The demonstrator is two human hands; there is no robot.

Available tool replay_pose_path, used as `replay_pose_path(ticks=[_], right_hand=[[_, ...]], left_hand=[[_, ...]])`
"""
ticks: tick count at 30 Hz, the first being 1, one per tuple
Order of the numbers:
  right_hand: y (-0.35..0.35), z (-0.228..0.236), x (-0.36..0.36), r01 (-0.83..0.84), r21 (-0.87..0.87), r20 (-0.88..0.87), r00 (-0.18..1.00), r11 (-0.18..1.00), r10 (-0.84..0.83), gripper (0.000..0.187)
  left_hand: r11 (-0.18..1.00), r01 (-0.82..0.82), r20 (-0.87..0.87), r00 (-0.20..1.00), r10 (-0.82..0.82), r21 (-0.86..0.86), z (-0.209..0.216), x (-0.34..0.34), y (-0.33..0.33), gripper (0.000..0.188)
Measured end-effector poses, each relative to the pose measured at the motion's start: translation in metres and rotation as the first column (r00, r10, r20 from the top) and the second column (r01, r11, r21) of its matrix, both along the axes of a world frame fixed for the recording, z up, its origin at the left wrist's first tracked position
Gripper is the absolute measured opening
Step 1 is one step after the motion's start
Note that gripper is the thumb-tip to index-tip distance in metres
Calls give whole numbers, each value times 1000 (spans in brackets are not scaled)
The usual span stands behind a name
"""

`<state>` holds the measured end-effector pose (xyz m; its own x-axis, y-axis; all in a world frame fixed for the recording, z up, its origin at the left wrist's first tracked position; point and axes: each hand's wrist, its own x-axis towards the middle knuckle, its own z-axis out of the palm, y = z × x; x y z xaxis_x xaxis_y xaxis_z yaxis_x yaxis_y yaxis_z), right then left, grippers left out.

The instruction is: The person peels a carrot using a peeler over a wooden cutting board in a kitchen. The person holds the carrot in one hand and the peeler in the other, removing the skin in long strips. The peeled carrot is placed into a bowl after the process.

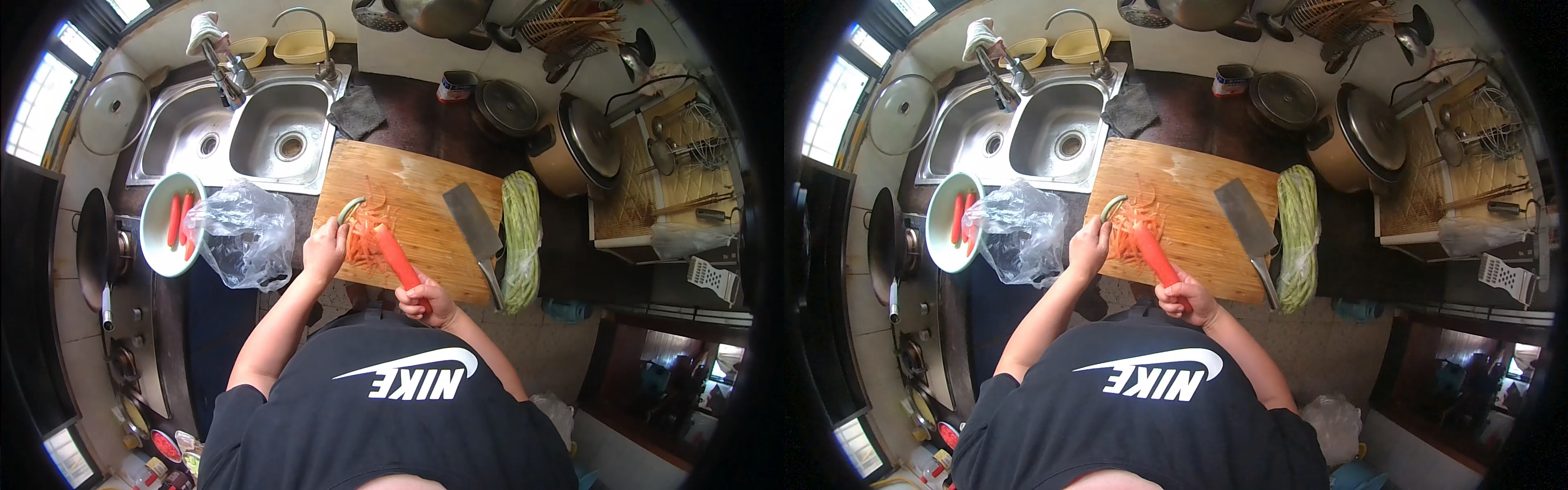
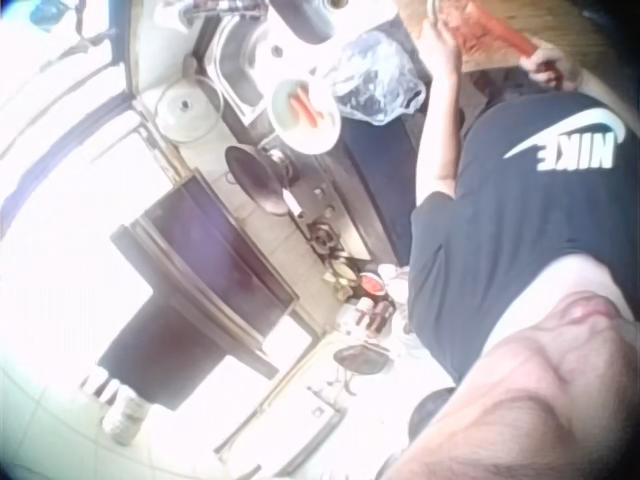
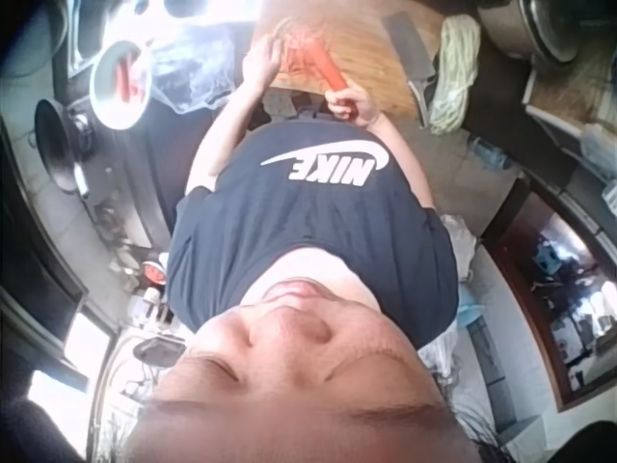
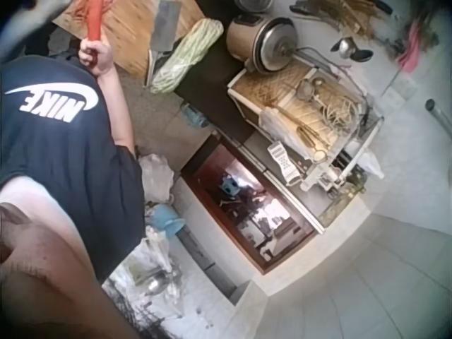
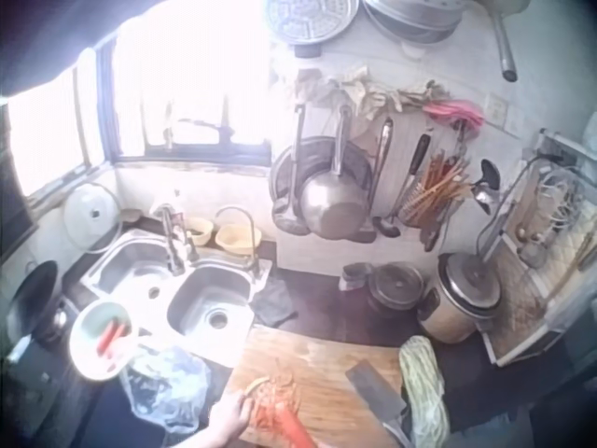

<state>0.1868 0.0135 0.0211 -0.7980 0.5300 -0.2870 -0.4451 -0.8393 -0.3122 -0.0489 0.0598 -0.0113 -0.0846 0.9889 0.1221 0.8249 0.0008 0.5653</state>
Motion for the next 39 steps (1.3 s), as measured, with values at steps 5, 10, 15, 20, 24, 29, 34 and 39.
replay_pose_path(ticks=[5, 10, 15, 20, 24, 29, 34, 39], right_hand=[[-1, -4, 1, 31, -24, 9, 999, 999, -31, 54], [-3, 3, -9, 138, -92, 108, 986, 986, -128, 48], [0, -9, -4, 64, -124, -66, 995, 990, -73, 40], [0, -23, -6, 59, -111, -11, 998, 992, -60, 30], [0, -16, -6, 45, -95, 27, 999, 994, -43, 36], [0, -7, -3, 39, -106, -10, 999, 994, -40, 59], [-2, -10, 0, 19, -71, -51, 998, 997, -22, 61], [-4, -7, -5, 51, -208, -115, 990, 977, -76, 56]], left_hand=[[998, 17, 572, 820, 23, -64, -2, 13, -3, 29], [967, 129, 816, 568, 108, -218, 17, 29, -6, 20], [945, 286, 153, 939, -309, 155, 35, 36, -31, 11], [847, 514, -42, 857, -513, 138, 36, 48, -51, 13], [885, 442, -166, 893, -418, 150, 35, 43, -42, 19], [957, 269, -181, 952, -247, 109, 14, 20, -15, 16], [994, 104, -262, 959, -105, -18, -4, 5, -5, 19], [995, 93, -100, 991, -88, 44, -5, 4, -13, 18]])
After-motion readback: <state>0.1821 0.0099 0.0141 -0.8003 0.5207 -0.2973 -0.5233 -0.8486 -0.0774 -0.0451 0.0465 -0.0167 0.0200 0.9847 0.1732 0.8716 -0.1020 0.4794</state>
